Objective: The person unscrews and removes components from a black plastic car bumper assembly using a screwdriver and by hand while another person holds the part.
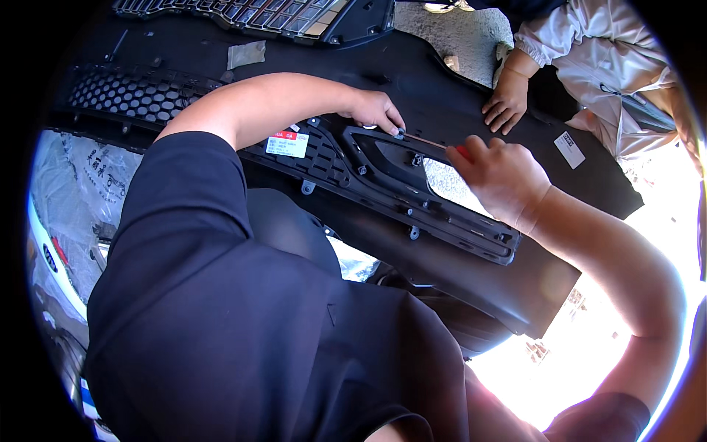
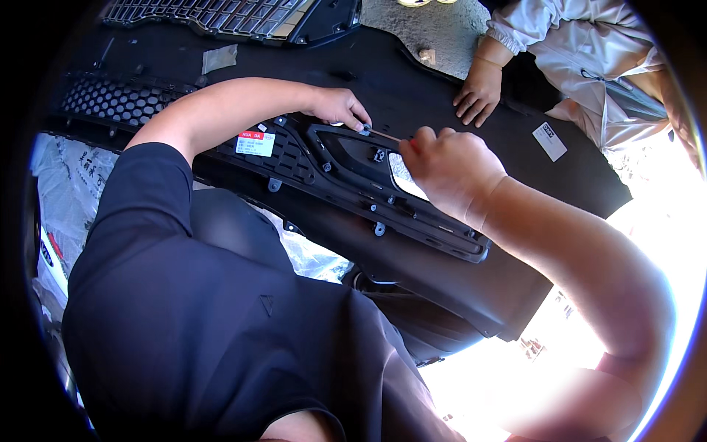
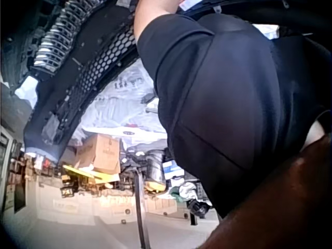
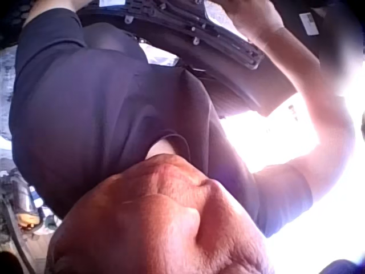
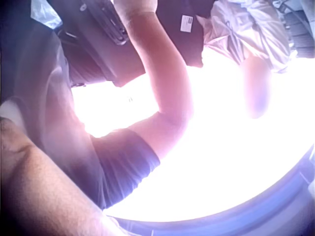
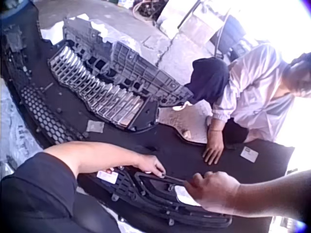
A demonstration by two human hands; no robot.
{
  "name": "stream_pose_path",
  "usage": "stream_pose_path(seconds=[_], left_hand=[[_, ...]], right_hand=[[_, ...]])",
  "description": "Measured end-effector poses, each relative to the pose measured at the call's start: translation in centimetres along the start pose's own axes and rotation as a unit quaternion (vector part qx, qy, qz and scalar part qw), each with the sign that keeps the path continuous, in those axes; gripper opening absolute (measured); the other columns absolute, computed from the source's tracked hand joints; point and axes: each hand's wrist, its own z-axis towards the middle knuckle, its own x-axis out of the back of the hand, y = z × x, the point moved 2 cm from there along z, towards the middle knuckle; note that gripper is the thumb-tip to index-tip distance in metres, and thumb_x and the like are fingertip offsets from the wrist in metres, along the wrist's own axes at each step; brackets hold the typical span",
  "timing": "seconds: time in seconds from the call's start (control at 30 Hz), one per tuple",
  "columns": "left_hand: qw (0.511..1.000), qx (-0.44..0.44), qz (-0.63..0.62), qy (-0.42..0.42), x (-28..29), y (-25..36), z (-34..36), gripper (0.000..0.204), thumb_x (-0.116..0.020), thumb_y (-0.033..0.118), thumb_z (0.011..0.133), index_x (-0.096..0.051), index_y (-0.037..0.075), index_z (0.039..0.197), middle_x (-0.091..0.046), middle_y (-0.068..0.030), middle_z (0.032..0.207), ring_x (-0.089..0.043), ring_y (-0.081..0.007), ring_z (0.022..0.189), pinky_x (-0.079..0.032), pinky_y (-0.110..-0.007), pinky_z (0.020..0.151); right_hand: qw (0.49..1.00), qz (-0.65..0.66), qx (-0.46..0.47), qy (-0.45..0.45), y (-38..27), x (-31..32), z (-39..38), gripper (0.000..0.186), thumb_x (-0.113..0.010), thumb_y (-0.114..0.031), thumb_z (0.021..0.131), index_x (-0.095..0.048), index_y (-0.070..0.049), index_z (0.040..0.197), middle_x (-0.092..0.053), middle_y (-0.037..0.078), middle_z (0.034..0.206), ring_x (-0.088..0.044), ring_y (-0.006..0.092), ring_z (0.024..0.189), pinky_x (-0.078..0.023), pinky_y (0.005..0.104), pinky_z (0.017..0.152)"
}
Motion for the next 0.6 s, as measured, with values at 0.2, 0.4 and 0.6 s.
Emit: stream_pose_path(seconds=[0.2,0.4,0.6], left_hand=[[1.000,0.027,-0.001,-0.011,0.1,-0.1,0.1,0.038,-0.072,0.024,0.098,-0.071,0.010,0.133,-0.064,0.0018,0.087,-0.046,-0.0068,0.063,-0.040,-0.026,0.053],[1.000,-0.008,-0.008,0.000,-0.4,0.3,0.0,0.038,-0.074,0.022,0.096,-0.071,0.012,0.133,-0.065,0.0015,0.082,-0.046,-0.0059,0.063,-0.037,-0.026,0.050],[1.000,0.001,-0.003,0.016,-0.2,0.0,-0.3,0.039,-0.073,0.025,0.097,-0.071,0.013,0.134,-0.069,0.0009,0.092,-0.050,-0.0074,0.066,-0.040,-0.027,0.053]], right_hand=[[0.918,0.319,-0.232,-0.040,1.2,-0.1,0.8,0.026,-0.064,-0.025,0.097,-0.074,-0.015,0.120,-0.075,0.015,0.095,-0.072,0.0335,0.081,-0.057,0.0425,0.074],[0.712,0.587,-0.369,-0.112,3.2,-1.8,0.3,0.030,-0.066,-0.023,0.098,-0.071,-0.008,0.124,-0.074,0.020,0.105,-0.073,0.0314,0.091,-0.057,0.0401,0.083],[0.996,0.005,0.032,0.086,0.1,-0.6,-0.6,0.033,-0.073,-0.012,0.084,-0.068,-0.006,0.116,-0.059,0.011,0.097,-0.070,0.0270,0.086,-0.060,0.0372,0.073]])
